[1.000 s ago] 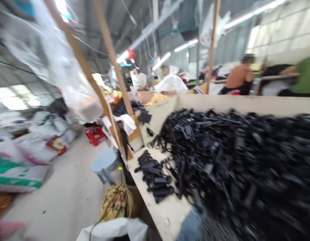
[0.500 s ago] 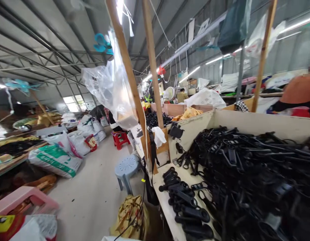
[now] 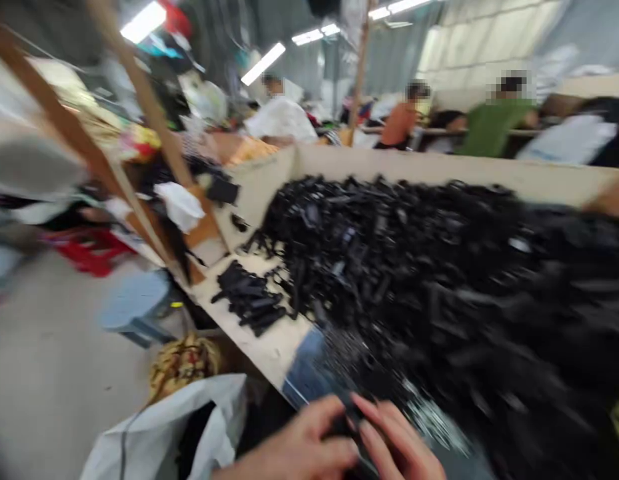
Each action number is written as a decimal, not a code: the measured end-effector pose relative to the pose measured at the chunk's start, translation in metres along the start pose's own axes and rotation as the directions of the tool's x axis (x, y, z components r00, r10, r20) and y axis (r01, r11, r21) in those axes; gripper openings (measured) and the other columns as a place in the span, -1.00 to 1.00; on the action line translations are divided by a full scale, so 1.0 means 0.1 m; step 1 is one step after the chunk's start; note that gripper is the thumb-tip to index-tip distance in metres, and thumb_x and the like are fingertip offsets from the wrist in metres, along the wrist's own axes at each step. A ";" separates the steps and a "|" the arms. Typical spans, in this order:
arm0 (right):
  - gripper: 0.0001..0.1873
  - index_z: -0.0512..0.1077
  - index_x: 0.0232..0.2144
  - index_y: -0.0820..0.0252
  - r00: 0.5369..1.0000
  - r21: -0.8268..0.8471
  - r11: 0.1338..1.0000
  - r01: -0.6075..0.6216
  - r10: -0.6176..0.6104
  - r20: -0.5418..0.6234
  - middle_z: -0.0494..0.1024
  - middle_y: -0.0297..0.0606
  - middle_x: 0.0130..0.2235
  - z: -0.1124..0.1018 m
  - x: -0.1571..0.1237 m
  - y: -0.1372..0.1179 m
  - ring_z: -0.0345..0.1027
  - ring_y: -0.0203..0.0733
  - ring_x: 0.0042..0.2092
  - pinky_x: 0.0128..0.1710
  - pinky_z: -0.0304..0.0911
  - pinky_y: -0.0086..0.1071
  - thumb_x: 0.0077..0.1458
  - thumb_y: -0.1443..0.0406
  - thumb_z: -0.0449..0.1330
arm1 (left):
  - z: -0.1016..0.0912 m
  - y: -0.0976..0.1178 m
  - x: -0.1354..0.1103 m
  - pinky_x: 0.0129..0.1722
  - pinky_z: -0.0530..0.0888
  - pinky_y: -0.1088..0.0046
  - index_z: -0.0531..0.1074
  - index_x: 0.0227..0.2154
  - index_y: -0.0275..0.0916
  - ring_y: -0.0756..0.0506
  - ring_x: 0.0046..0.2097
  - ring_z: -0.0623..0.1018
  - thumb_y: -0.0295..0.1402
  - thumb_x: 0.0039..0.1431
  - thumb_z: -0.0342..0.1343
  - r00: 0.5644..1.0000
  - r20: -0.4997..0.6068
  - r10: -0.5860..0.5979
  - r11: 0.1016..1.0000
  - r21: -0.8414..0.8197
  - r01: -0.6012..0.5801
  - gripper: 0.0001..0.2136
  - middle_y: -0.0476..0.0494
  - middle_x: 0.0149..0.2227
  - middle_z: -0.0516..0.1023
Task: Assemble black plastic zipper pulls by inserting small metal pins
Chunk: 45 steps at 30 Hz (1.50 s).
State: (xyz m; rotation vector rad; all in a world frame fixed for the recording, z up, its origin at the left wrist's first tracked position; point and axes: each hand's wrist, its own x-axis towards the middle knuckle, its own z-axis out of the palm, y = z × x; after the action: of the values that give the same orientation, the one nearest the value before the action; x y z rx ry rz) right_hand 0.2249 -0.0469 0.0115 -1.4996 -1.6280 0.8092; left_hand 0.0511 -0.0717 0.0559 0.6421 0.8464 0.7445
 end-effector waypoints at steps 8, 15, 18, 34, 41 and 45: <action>-0.55 0.66 -0.04 0.02 0.966 0.425 0.874 -0.238 0.165 0.201 0.50 -0.25 -0.29 0.03 -0.17 0.03 0.44 -0.17 -0.29 -0.36 0.38 -0.42 0.25 -0.09 0.22 | -0.02 -0.02 0.10 -0.54 0.00 0.52 0.32 0.07 -0.24 0.08 -0.54 0.14 -0.05 -0.02 0.33 0.973 -0.139 -0.186 0.973 0.114 0.202 -0.36 0.20 -0.55 0.24; -0.55 0.66 -0.03 0.01 0.962 0.365 0.908 -0.203 0.116 0.247 0.45 -0.27 -0.34 0.02 -0.15 0.10 0.32 -0.17 -0.33 -0.35 0.28 -0.40 0.18 -0.07 0.29 | -0.04 -0.04 0.12 -0.51 0.04 0.52 0.34 -0.02 -0.23 0.08 -0.52 0.16 0.02 -0.05 0.34 0.960 -0.182 -0.214 0.961 0.139 0.240 -0.39 0.18 -0.52 0.26; -0.63 0.66 -0.04 -0.01 0.964 0.355 0.914 -0.195 0.113 0.239 0.40 -0.33 -0.37 0.04 -0.14 0.11 0.30 -0.19 -0.36 -0.37 0.23 -0.41 0.20 0.00 0.29 | -0.07 -0.09 0.13 -0.50 0.04 0.53 0.34 0.04 -0.23 0.07 -0.51 0.17 0.03 -0.05 0.35 0.959 -0.188 -0.214 0.962 0.130 0.240 -0.34 0.17 -0.52 0.26; -0.75 0.60 -0.15 0.08 0.992 0.118 0.985 -0.128 0.128 0.006 0.56 -0.32 -0.37 -0.15 -0.33 0.19 0.43 -0.18 -0.39 -0.38 0.30 -0.42 0.30 0.10 0.20 | -0.44 -0.04 0.07 -0.27 0.33 0.37 0.50 -0.30 -0.15 -0.19 -0.29 0.54 -0.37 0.25 0.09 0.924 -0.262 0.277 0.282 0.942 0.182 -0.91 -0.05 -0.39 0.58; -0.76 0.55 -0.30 0.09 0.999 -0.025 1.000 -0.019 0.018 -0.041 0.58 -0.29 -0.31 -0.21 -0.15 0.18 0.46 -0.14 -0.30 -0.31 0.28 -0.39 0.33 0.16 0.14 | -0.15 0.03 0.57 -0.14 0.31 0.33 0.58 -0.15 -0.04 -0.21 -0.19 0.63 -0.45 0.27 0.13 0.940 -0.040 0.338 0.046 0.999 0.025 -0.79 -0.04 -0.27 0.71; -0.75 0.52 -0.30 0.08 1.000 -0.075 0.997 0.010 -0.011 -0.011 0.57 -0.30 -0.31 -0.14 -0.18 0.18 0.48 -0.15 -0.27 -0.26 0.30 -0.39 0.38 0.19 0.10 | -0.21 0.06 0.65 -0.20 0.30 0.33 0.59 -0.16 -0.11 -0.25 -0.18 0.64 -0.44 0.24 0.14 0.931 -0.100 0.352 0.046 0.995 0.089 -0.82 -0.14 -0.28 0.71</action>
State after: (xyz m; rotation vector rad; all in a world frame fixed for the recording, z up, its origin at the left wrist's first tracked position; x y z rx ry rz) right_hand 0.2462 -0.0633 0.0012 -1.5435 -1.6735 0.7399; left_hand 0.0611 -0.0125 0.0224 1.9953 1.6670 0.2630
